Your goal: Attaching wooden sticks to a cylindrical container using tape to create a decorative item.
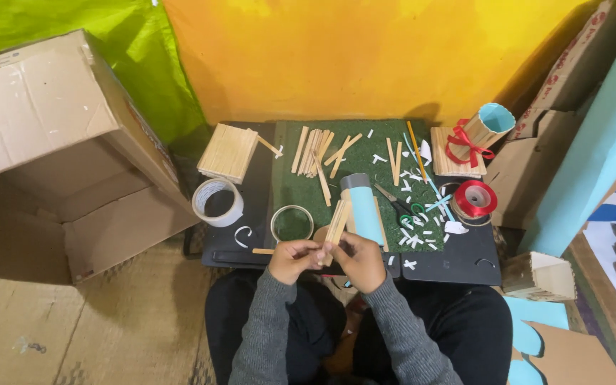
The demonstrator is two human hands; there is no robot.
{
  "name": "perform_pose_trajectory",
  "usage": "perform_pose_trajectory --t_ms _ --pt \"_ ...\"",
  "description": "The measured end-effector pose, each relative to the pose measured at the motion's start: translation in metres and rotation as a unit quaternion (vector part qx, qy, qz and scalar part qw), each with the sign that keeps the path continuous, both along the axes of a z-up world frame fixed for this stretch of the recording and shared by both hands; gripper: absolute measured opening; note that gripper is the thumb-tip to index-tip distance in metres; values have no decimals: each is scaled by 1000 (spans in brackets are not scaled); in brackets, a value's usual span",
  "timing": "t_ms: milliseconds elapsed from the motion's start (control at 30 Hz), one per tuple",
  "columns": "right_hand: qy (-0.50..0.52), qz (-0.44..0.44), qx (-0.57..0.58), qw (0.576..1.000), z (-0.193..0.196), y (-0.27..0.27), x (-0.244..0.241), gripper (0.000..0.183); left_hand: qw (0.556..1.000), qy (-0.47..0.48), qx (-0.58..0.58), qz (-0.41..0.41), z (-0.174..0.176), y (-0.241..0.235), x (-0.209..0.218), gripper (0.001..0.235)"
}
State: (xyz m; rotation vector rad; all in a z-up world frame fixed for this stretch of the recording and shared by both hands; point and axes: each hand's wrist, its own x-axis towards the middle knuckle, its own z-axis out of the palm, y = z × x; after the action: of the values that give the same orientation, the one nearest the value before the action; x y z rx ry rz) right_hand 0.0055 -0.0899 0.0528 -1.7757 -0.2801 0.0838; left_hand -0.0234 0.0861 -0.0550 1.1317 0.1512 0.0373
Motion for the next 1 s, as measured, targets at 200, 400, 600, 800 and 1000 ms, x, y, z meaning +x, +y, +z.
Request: perform_pose_trajectory --t_ms 200,400,600,800,1000 --pt "44 0 18 999 -3 32 18 19 992 7 2 124 -1 12 6 26" --pt "61 -5 25 998 -3 54 42 25 973 36 -87 211 9 22 7 26" --pt "8 -16 -207 978 -39 72 115 31 956 49 -99 271 10 26 7 28" --pt "0 18 -327 945 17 105 107 53 953 47 -91 285 16 24 8 28" --pt "-30 33 -376 925 37 107 93 52 953 53 -83 287 23 24 10 28"
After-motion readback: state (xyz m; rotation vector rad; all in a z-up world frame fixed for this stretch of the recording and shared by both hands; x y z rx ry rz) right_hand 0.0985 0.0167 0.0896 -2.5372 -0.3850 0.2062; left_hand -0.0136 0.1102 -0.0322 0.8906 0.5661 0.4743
